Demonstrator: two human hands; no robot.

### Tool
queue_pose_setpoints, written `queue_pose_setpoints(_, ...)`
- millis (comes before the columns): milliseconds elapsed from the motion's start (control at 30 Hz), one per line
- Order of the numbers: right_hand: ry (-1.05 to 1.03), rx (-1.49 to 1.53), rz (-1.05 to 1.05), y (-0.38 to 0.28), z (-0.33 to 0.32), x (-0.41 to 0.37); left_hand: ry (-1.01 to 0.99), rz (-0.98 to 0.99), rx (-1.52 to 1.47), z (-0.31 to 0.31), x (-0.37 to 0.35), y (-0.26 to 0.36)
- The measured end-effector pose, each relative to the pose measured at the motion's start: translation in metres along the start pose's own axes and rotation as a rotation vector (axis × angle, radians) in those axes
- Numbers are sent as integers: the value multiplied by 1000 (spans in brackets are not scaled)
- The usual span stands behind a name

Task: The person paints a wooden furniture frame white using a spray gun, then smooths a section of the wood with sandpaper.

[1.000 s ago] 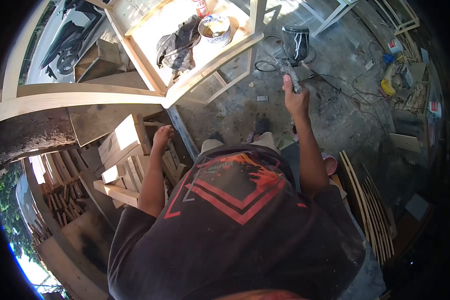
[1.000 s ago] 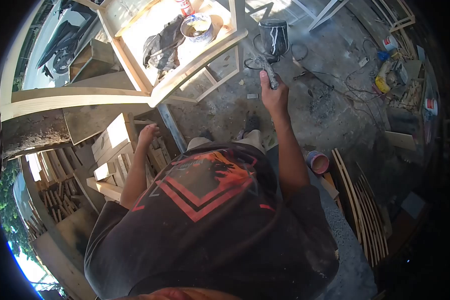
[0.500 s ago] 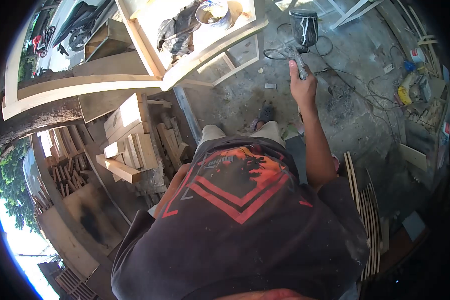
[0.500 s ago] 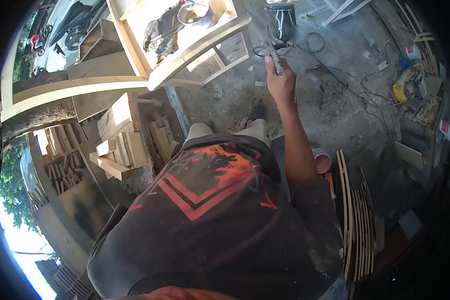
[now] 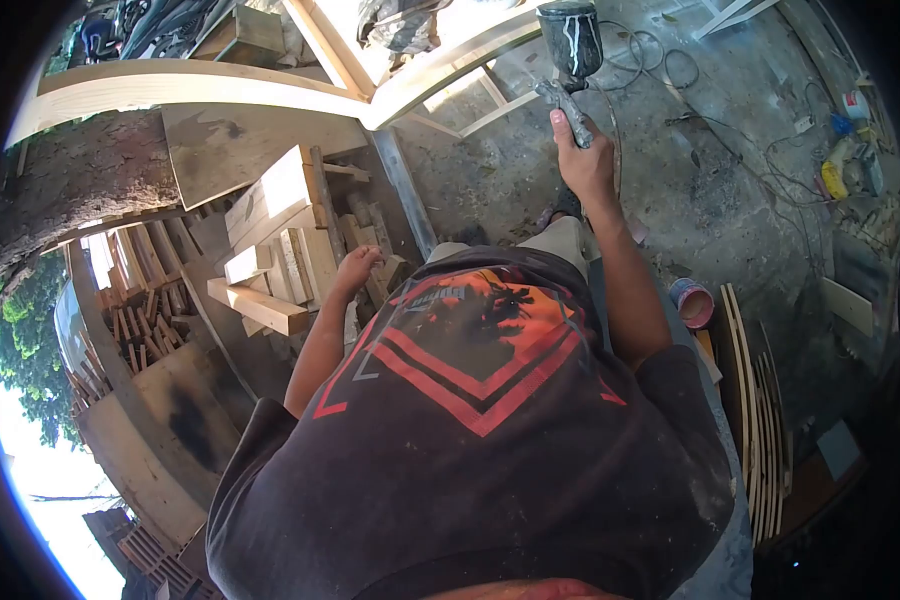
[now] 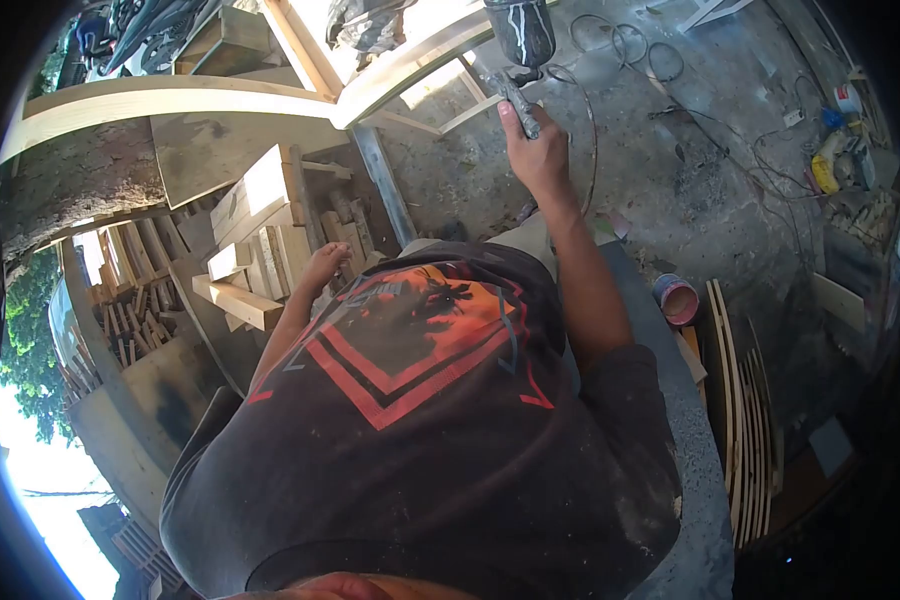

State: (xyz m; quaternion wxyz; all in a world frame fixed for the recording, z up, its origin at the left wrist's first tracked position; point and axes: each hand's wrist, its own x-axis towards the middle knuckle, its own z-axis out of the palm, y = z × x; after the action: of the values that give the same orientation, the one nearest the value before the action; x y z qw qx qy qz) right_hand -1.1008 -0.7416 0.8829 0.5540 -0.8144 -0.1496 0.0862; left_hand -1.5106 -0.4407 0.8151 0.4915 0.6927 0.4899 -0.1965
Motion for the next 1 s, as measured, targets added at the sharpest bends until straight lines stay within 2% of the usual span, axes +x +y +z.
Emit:
queue_pose_setpoints(33, -17, 32, 2, -5, 15, -13, -38, -1, 45, -7, -5, -24)
queue_pose_setpoints(133, -88, 33, -15, -26, 47, -48, -204, -3, 425, -14, 3, -158)
queue_pose_setpoints(167, -115, 38, -19, -33, 55, -58, -258, -54, 471, -8, -18, -182)
queue_pose_setpoints(300, -209, 123, -103, -47, 90, -88, -332, -293, 252, 20, -125, -219)
queue_pose_setpoints(433, -328, 141, -113, -70, 111, -102, -349, -409, -8, 39, -194, -198)
queue_pose_setpoints(567, -370, 132, -217, -53, 130, -95, -357, -443, -158, 44, -215, -154)
queue_pose_setpoints(667, -351, 72, -144, -40, 123, -80, -373, -456, -214, 45, -218, -120)
queue_pose_setpoints(867, -157, -15, -60, -13, 60, -24, -434, -496, -297, 45, -217, -42)
queue_pose_setpoints(1000, 46, -105, -90, 8, -2, 30, -477, -558, -341, 30, -228, 8)
